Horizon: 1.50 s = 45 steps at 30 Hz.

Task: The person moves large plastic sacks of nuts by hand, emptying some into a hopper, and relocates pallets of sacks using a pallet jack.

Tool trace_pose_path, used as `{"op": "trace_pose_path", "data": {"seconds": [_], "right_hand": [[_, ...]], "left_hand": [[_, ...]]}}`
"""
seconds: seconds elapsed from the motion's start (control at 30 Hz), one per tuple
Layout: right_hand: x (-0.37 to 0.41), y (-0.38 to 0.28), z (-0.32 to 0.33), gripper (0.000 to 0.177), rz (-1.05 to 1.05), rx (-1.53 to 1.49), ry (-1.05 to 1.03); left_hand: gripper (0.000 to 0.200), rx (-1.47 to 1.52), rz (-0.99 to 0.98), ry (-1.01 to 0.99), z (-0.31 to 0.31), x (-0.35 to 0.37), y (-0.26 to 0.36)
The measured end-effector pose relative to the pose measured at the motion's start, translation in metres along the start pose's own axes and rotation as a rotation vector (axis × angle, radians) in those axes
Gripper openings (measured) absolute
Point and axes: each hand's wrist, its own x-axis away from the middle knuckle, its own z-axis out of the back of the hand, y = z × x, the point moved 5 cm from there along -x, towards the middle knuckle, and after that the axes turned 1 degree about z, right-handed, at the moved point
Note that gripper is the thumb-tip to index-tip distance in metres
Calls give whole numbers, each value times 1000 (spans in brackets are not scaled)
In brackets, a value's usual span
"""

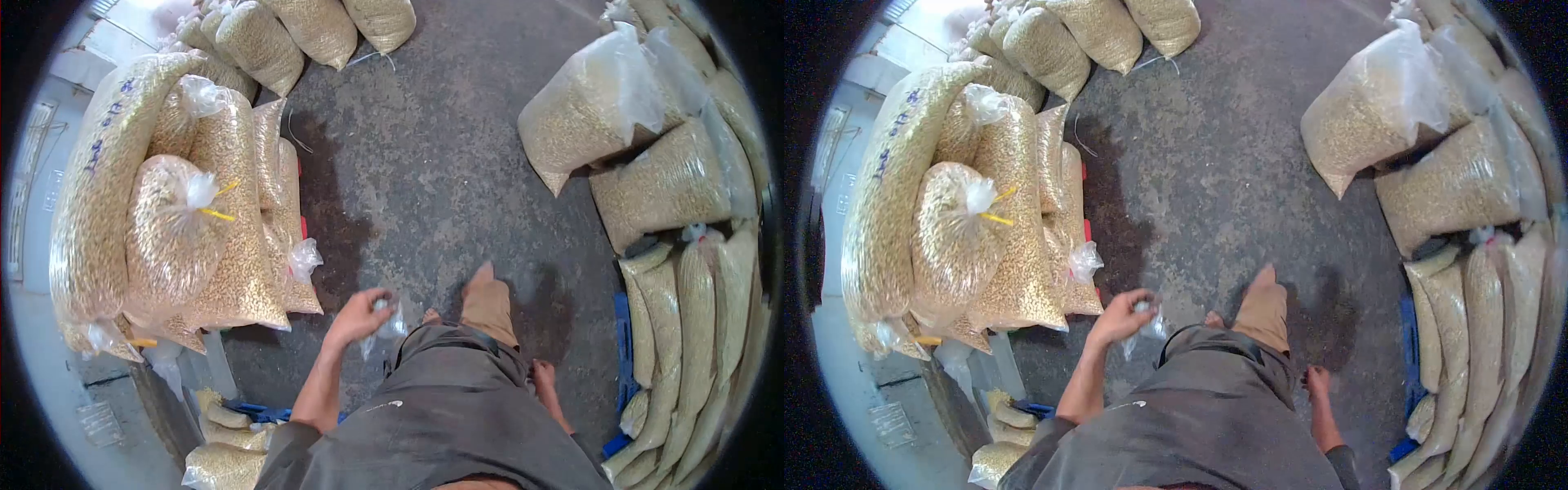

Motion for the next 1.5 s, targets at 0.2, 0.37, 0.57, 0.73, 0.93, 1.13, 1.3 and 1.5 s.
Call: {"op": "trace_pose_path", "data": {"seconds": [0.2, 0.37, 0.57, 0.73, 0.93, 1.13, 1.3, 1.5], "right_hand": [[-114, -201, -49, 26, 383, -146, -18], [-58, -590, -108, 48, 1056, 209, -286], [-20, -813, -215, 72, 1995, 734, -509], [-117, -929, -280, 52, 2258, 589, -368], [-199, -1076, -278, 38, 2062, 486, -232], [-278, -1211, -239, 30, 1710, 473, -86], [-355, -1302, -223, 28, 1603, 325, -85], [-440, -1488, -208, 53, 1351, 299, -331]], "left_hand": [[27, 325, -246, 166, 35, -200, 120], [23, 974, 37, 122, 39, -335, 218], [25, 1340, -15, 86, 105, -467, 296], [33, 1458, -64, -35, 183, -567, 348], [46, 1222, -81, -332, 252, -700, 445], [58, 862, -92, -614, 281, -854, 526], [49, 412, -343, -594, 295, -979, 617], [36, 638, -247, -390, 349, -1149, 700]]}}
